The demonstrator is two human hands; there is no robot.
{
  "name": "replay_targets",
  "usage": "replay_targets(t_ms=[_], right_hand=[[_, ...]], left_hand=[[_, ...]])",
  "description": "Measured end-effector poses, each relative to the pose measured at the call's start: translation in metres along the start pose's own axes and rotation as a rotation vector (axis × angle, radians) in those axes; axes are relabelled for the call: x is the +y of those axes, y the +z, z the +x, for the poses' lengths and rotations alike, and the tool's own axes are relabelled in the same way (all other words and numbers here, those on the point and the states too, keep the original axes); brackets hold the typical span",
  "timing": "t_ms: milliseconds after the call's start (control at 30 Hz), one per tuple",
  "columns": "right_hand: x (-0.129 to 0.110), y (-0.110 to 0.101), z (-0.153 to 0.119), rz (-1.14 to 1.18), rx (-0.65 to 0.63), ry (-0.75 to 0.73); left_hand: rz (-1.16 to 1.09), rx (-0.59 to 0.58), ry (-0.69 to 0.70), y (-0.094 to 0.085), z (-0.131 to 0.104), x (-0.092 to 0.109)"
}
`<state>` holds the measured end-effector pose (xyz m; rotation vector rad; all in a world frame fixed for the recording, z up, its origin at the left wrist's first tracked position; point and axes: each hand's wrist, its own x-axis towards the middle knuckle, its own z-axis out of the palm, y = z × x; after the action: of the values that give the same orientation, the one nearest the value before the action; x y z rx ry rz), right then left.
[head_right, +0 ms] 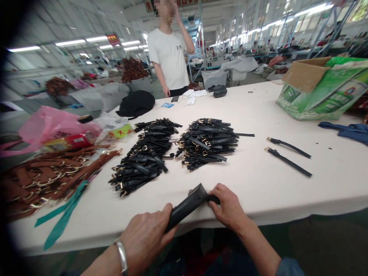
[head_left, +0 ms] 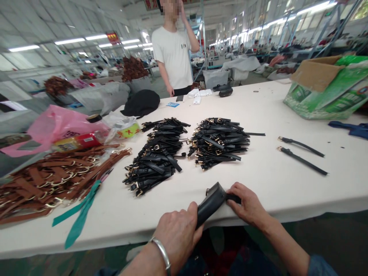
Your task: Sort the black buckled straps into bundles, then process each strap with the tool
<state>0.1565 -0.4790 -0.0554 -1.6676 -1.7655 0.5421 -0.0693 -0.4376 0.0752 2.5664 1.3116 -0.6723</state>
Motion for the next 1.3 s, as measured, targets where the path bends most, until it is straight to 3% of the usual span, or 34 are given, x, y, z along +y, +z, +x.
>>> replay_targets(t_ms=[167,367,500,667,967,1167,1300], right_hand=[[-0.002,-0.001,0.0,0.006,0.01,0.013],[-0.005,-0.003,0.0,0.007,-0.003,0.02],[-0.004,-0.002,0.001,-0.008,-0.006,0.022],[-0.004,-0.001,0.002,-0.009,-0.012,0.032],[-0.005,-0.002,0.001,0.017,-0.008,0.018],[0.0,-0.001,0.002,0.015,-0.009,0.015],[-0.001,-0.001,0.002,0.016,-0.01,0.024]], left_hand=[[-0.073,0.043,-0.001,0.007,0.006,-0.024],[-0.113,0.004,-0.075,0.008,-0.01,-0.05],[-0.115,-0.021,-0.077,0.015,-0.013,-0.042],[-0.128,0.033,-0.04,0.022,0.0,-0.024],[0.028,0.017,0.03,0.004,-0.011,-0.021],[0.034,0.034,0.047,-0.004,0.003,-0.003],[0.046,0.056,0.05,-0.003,0.003,-0.008]])
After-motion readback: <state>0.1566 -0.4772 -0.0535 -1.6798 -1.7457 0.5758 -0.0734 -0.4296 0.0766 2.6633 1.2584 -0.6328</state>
